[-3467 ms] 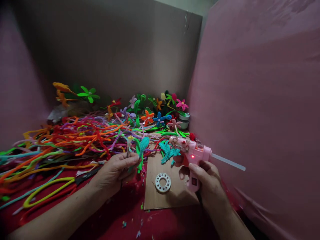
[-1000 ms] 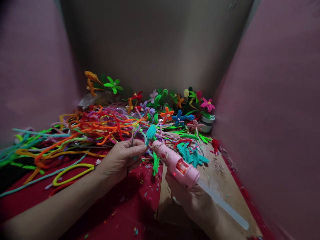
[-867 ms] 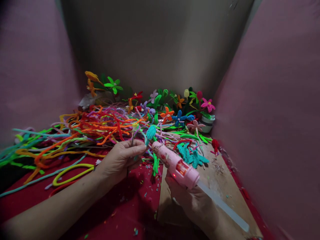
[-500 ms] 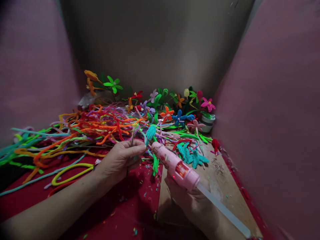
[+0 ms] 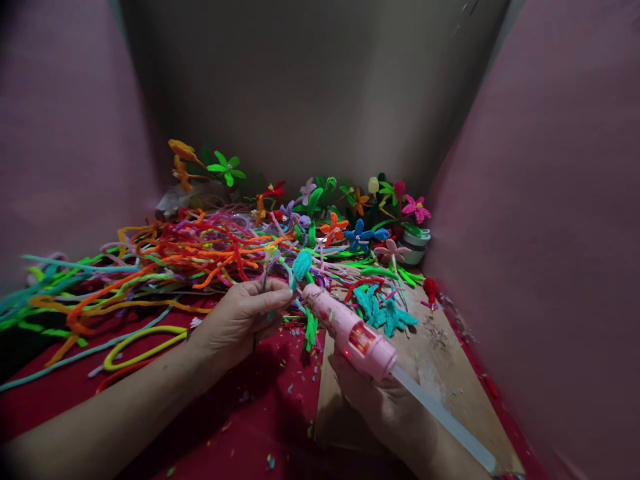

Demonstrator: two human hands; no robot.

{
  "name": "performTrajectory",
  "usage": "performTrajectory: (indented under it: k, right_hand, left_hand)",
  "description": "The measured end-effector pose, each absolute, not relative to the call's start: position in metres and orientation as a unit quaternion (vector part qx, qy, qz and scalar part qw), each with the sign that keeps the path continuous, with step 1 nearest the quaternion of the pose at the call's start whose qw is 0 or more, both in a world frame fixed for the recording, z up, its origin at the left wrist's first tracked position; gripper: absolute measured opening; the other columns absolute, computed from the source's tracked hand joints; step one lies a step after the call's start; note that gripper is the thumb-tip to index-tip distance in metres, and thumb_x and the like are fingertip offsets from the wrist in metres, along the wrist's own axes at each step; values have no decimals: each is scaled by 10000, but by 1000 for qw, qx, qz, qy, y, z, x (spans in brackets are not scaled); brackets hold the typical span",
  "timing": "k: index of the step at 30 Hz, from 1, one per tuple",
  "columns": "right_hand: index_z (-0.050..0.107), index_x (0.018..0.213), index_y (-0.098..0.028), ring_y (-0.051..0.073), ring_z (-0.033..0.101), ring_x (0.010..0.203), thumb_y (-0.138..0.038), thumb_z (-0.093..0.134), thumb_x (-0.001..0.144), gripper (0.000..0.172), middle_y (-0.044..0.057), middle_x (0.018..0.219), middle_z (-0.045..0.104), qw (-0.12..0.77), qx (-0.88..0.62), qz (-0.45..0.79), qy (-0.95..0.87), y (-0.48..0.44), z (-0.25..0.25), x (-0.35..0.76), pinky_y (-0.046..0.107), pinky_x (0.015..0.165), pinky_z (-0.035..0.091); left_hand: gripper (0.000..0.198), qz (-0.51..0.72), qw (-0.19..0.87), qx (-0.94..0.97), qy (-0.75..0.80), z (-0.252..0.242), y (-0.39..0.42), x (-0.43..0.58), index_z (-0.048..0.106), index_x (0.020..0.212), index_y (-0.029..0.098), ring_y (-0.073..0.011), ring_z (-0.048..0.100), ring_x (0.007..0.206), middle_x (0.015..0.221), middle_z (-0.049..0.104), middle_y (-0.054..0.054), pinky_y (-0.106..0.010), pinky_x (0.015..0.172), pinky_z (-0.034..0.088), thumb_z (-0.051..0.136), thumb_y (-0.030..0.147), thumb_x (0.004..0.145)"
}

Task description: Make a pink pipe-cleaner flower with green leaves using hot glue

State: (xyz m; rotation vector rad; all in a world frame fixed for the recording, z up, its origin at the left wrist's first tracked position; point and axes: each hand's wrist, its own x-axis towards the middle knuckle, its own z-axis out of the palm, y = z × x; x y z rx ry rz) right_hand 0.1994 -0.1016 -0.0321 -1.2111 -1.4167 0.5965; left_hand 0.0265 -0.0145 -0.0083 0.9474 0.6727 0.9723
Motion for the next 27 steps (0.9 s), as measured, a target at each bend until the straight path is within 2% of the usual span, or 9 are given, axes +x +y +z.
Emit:
performTrajectory:
  k: [8, 13, 19, 27]
  right_hand:
    - [681, 841, -266, 270, 653, 717, -292, 621, 735, 125, 8, 527, 643, 535, -532, 247, -607, -106, -19, 199, 347, 638, 538]
    - [674, 882, -250, 259, 654, 689, -329, 632, 710, 193, 17, 606, 677, 557, -546, 232, -581, -105, -23, 197, 338, 592, 552]
    - [674, 872, -240, 261, 648, 673, -354, 609, 728, 195, 34, 571, 650, 570, -539, 208, -584, -102, -29, 195, 355, 612, 554]
    - [614, 1081, -251, 320, 612, 909, -375, 593, 739, 365, 81, 824, 687, 537, -514, 243, -623, -103, -26, 198, 439, 747, 532]
  left_hand:
    - [188, 437, 727, 433, 306, -9, -15, 26, 510, 640, 150, -14, 170, 351, 410, 289, 107, -193, 375, 114, 672, 237, 679]
    - [186, 432, 728, 432, 310, -9, -16, 26, 515, 641, 149, -12, 186, 350, 419, 302, 104, -191, 372, 116, 678, 233, 670]
    - [189, 434, 729, 433, 305, -10, -16, 26, 513, 641, 150, -10, 179, 349, 420, 302, 105, -194, 375, 110, 678, 236, 669]
    - [191, 440, 726, 426, 313, -7, -17, 26, 517, 636, 152, -11, 188, 348, 418, 308, 106, -187, 373, 125, 683, 244, 659]
